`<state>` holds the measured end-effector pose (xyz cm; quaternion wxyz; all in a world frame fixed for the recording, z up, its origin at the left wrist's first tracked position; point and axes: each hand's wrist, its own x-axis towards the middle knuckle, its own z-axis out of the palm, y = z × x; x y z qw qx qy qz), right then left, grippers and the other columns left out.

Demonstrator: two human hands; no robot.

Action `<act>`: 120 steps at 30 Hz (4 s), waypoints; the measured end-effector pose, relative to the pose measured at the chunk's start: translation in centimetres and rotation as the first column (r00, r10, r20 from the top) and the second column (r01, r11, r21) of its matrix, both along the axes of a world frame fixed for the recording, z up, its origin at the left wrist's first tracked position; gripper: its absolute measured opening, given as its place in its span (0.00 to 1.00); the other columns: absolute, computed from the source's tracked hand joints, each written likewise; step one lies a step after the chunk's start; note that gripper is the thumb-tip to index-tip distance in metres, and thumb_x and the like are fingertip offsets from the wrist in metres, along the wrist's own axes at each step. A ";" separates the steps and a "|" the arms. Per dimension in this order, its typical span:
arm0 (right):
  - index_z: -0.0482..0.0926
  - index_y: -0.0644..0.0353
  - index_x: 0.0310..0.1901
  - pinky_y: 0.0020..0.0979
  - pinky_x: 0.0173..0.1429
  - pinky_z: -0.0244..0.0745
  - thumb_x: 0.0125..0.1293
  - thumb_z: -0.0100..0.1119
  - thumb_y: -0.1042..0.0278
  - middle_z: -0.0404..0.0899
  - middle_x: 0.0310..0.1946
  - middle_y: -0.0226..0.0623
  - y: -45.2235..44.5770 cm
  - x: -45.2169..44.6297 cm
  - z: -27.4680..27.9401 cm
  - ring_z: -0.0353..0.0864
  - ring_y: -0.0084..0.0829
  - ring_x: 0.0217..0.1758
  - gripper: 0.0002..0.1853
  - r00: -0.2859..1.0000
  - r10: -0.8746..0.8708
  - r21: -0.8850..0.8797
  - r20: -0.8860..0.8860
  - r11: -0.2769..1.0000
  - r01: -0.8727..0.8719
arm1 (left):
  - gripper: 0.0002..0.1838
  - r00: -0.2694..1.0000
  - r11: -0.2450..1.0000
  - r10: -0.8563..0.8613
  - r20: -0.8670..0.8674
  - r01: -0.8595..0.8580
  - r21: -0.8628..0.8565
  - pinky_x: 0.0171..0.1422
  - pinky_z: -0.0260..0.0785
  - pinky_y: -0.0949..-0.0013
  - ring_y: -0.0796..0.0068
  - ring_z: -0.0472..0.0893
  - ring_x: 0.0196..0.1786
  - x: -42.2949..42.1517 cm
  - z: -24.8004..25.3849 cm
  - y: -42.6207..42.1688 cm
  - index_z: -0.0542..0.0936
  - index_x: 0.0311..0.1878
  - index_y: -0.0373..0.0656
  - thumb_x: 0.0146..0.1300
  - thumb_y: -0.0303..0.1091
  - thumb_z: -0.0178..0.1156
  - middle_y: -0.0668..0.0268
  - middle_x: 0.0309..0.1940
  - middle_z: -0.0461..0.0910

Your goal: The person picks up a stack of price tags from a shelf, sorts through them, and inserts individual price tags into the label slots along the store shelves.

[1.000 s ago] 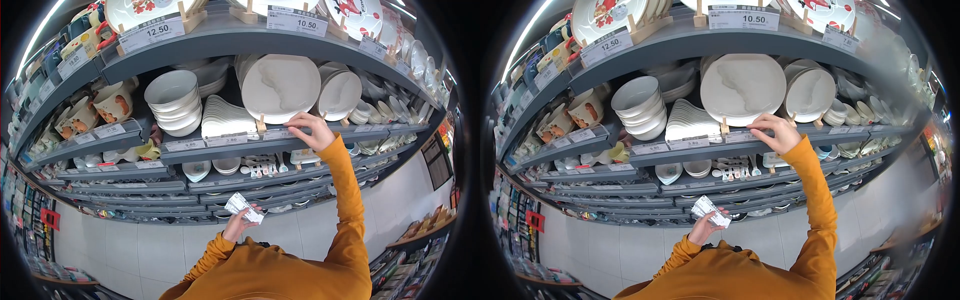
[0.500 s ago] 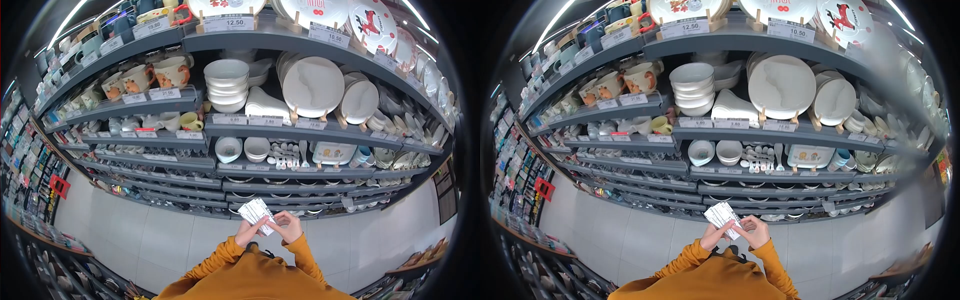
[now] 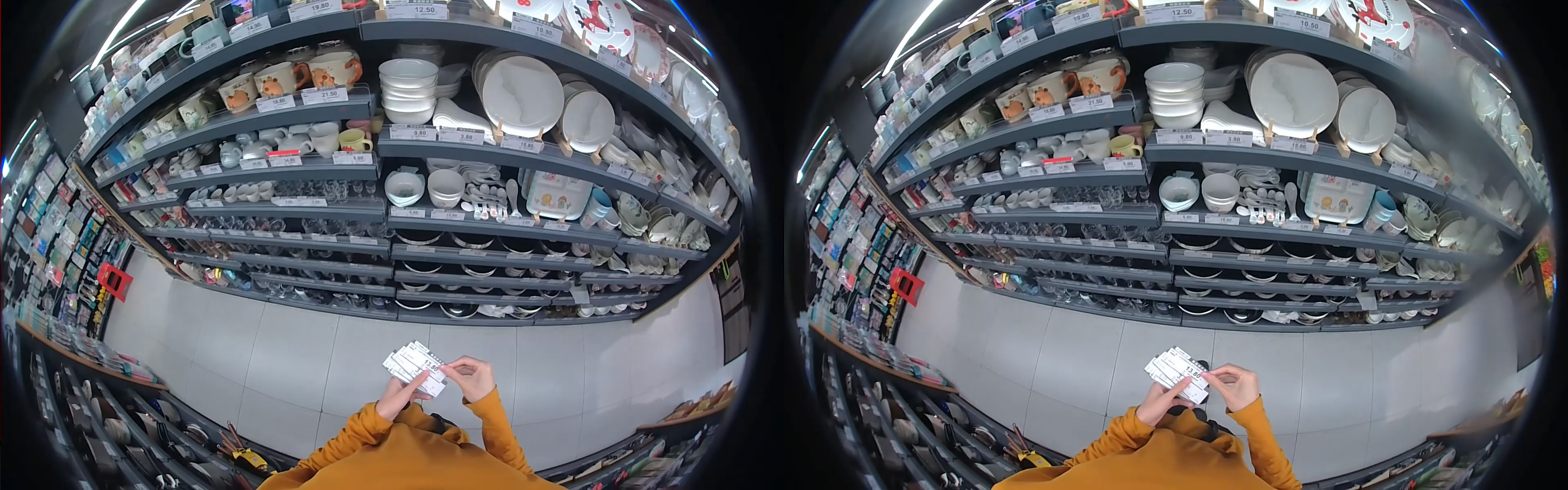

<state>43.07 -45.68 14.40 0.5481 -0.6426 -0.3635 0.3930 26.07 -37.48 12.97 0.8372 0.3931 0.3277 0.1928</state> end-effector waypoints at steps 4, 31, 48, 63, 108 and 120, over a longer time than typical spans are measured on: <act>0.81 0.71 0.38 0.23 0.42 0.77 0.63 0.65 0.70 0.84 0.31 0.41 -0.8 -1.9 0.3 0.83 0.24 0.35 0.10 0.999 0.026 0.029 0.028 0.999 -0.026 | 0.19 1.000 1.000 0.014 0.007 -0.014 0.001 0.42 0.79 0.73 0.75 0.81 0.48 -2.2 -0.4 -1.4 0.73 0.59 0.37 0.70 0.37 0.56 0.63 0.51 0.78; 0.75 0.66 0.40 0.21 0.34 0.71 0.68 0.57 0.72 0.80 0.29 0.36 5.7 -9.1 14.8 0.76 0.18 0.28 0.06 0.943 -0.299 0.552 -0.147 0.766 0.329 | 0.17 1.000 0.999 -0.001 -0.016 0.000 -0.035 0.44 0.79 0.72 0.70 0.80 0.52 -14.7 1.3 1.7 0.72 0.58 0.38 0.71 0.37 0.52 0.59 0.52 0.78; 0.73 0.67 0.44 0.22 0.39 0.74 0.68 0.56 0.75 0.82 0.35 0.39 8.3 -10.1 15.3 0.79 0.21 0.34 0.07 0.974 -0.205 0.547 -0.098 0.806 0.225 | 0.16 0.999 0.998 0.034 0.018 -0.033 -0.054 0.45 0.78 0.72 0.71 0.80 0.52 -15.4 1.1 3.5 0.72 0.58 0.39 0.72 0.36 0.50 0.60 0.53 0.78; 0.73 0.68 0.46 0.22 0.39 0.74 0.68 0.57 0.74 0.81 0.38 0.40 8.1 -4.4 14.9 0.81 0.22 0.37 0.08 0.970 -0.209 0.561 -0.127 0.791 0.244 | 0.16 1.000 0.999 0.014 -0.010 -0.014 -0.035 0.46 0.77 0.72 0.72 0.79 0.53 -9.9 1.7 3.4 0.72 0.58 0.40 0.72 0.37 0.50 0.60 0.53 0.78; 0.78 0.62 0.47 0.23 0.39 0.73 0.65 0.58 0.75 0.82 0.31 0.33 -9.0 51.1 -0.2 0.79 0.19 0.34 0.10 0.626 -0.676 0.291 0.390 0.735 0.613 | 0.20 0.912 0.912 -0.400 0.091 0.406 -0.061 0.45 0.76 0.74 0.73 0.79 0.53 39.8 1.2 3.2 0.70 0.60 0.40 0.70 0.41 0.52 0.60 0.54 0.78; 0.78 0.60 0.44 0.30 0.47 0.76 0.64 0.61 0.69 0.83 0.35 0.39 -4.5 76.6 -2.3 0.85 0.34 0.41 0.08 0.738 -0.094 0.044 0.669 0.995 0.087 | 0.22 0.993 0.985 -0.063 0.103 0.078 -0.151 0.56 0.75 0.60 0.64 0.75 0.60 54.2 2.9 -7.6 0.69 0.62 0.40 0.72 0.44 0.45 0.54 0.59 0.74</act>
